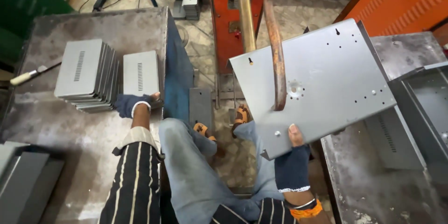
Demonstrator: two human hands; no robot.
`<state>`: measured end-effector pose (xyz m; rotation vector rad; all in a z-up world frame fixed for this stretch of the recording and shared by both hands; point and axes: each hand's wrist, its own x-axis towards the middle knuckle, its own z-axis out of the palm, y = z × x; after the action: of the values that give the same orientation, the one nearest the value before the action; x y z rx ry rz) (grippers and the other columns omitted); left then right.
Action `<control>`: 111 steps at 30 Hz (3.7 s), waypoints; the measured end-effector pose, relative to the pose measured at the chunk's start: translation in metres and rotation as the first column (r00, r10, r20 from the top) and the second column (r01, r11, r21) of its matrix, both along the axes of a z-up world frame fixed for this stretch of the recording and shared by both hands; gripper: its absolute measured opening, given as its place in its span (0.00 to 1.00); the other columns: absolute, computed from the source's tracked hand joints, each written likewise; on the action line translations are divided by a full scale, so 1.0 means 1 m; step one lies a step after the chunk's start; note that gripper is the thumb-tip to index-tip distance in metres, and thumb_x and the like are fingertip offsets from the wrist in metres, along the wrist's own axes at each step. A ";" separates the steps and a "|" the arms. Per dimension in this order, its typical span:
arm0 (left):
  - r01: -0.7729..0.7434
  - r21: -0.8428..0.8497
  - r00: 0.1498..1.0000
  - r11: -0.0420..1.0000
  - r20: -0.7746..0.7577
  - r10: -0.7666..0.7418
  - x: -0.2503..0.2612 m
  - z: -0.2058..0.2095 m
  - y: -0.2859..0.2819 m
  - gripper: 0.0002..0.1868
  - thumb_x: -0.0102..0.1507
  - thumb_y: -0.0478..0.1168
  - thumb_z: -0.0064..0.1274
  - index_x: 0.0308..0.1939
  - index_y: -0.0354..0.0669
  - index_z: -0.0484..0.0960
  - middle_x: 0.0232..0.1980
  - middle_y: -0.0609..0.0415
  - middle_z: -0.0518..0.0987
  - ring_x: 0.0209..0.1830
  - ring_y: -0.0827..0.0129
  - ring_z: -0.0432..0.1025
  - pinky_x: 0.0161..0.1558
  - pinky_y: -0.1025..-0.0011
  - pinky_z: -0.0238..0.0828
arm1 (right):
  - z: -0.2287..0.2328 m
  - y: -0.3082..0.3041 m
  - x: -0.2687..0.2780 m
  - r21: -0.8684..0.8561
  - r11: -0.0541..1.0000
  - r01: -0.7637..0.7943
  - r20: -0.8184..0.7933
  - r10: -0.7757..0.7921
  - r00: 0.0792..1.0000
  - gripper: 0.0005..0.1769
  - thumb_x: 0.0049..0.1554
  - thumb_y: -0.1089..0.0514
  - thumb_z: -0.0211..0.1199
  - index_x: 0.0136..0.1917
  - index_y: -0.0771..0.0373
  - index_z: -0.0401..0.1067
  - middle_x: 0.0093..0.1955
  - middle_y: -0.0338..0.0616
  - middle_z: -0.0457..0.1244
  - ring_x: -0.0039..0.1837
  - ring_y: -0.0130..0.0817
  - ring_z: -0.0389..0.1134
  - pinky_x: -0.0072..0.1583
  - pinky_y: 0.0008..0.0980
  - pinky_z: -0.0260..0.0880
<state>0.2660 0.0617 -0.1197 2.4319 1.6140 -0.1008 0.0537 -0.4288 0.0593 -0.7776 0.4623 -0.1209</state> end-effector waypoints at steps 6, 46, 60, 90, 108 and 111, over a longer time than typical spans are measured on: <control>0.015 -0.011 0.989 1.000 -0.145 -0.016 0.003 0.033 0.012 0.81 0.26 0.77 0.74 0.72 0.33 0.61 0.75 0.32 0.60 0.74 0.42 0.59 0.66 0.44 0.62 | -0.010 0.000 0.003 -0.009 0.996 0.091 -0.008 -0.091 0.996 0.18 0.58 0.55 0.66 0.59 0.62 0.69 0.56 0.35 0.64 0.57 0.27 0.66 0.60 0.33 0.67; 0.937 -0.339 0.347 -0.084 0.876 0.335 -0.165 0.002 -0.344 0.23 0.69 0.45 0.45 0.66 0.40 0.71 0.54 0.49 0.77 0.50 0.62 0.72 0.49 0.68 0.72 | 0.013 0.004 0.001 -0.039 0.998 0.043 0.056 -0.041 0.998 0.26 0.57 0.55 0.67 0.66 0.68 0.70 0.62 0.37 0.65 0.62 0.26 0.65 0.65 0.29 0.65; 0.686 -0.727 0.567 -0.002 0.533 0.627 -0.167 0.117 -0.369 0.32 0.63 0.74 0.44 0.33 0.48 0.75 0.24 0.61 0.69 0.21 0.74 0.63 0.24 0.74 0.59 | -0.020 -0.003 0.006 -0.063 0.996 0.062 0.063 -0.059 0.996 0.22 0.58 0.56 0.66 0.63 0.67 0.73 0.62 0.39 0.65 0.63 0.28 0.65 0.67 0.33 0.64; 0.954 -0.283 0.298 -0.100 0.929 0.218 -0.136 0.174 -0.359 0.82 0.41 0.59 0.78 0.84 0.52 0.33 0.84 0.51 0.50 0.81 0.54 0.55 0.71 0.56 0.65 | 0.053 -0.010 0.064 -0.028 0.999 0.032 0.182 -0.026 0.983 0.25 0.55 0.57 0.70 0.63 0.68 0.70 0.58 0.44 0.65 0.58 0.35 0.67 0.61 0.38 0.69; 0.985 -0.147 0.155 -0.091 0.984 0.086 -0.097 0.164 -0.351 0.86 0.40 0.64 0.78 0.84 0.44 0.30 0.86 0.43 0.44 0.85 0.54 0.47 0.79 0.55 0.54 | 0.029 -0.007 0.087 -0.004 1.000 0.022 0.214 -0.021 0.977 0.24 0.58 0.54 0.68 0.63 0.67 0.70 0.58 0.43 0.65 0.59 0.35 0.66 0.60 0.39 0.68; 0.987 -0.127 0.133 -0.094 0.989 0.068 -0.093 0.146 -0.346 0.85 0.42 0.62 0.78 0.85 0.45 0.29 0.88 0.43 0.42 0.87 0.54 0.45 0.81 0.55 0.51 | 0.031 -0.006 0.085 -0.006 1.000 0.023 0.228 -0.021 0.974 0.25 0.58 0.55 0.68 0.64 0.69 0.70 0.60 0.43 0.65 0.60 0.34 0.66 0.63 0.37 0.68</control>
<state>0.1726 -0.2840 0.0264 1.3389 -0.4133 -0.0015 0.1387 -0.4347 0.0906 -0.7571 0.2530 -0.2305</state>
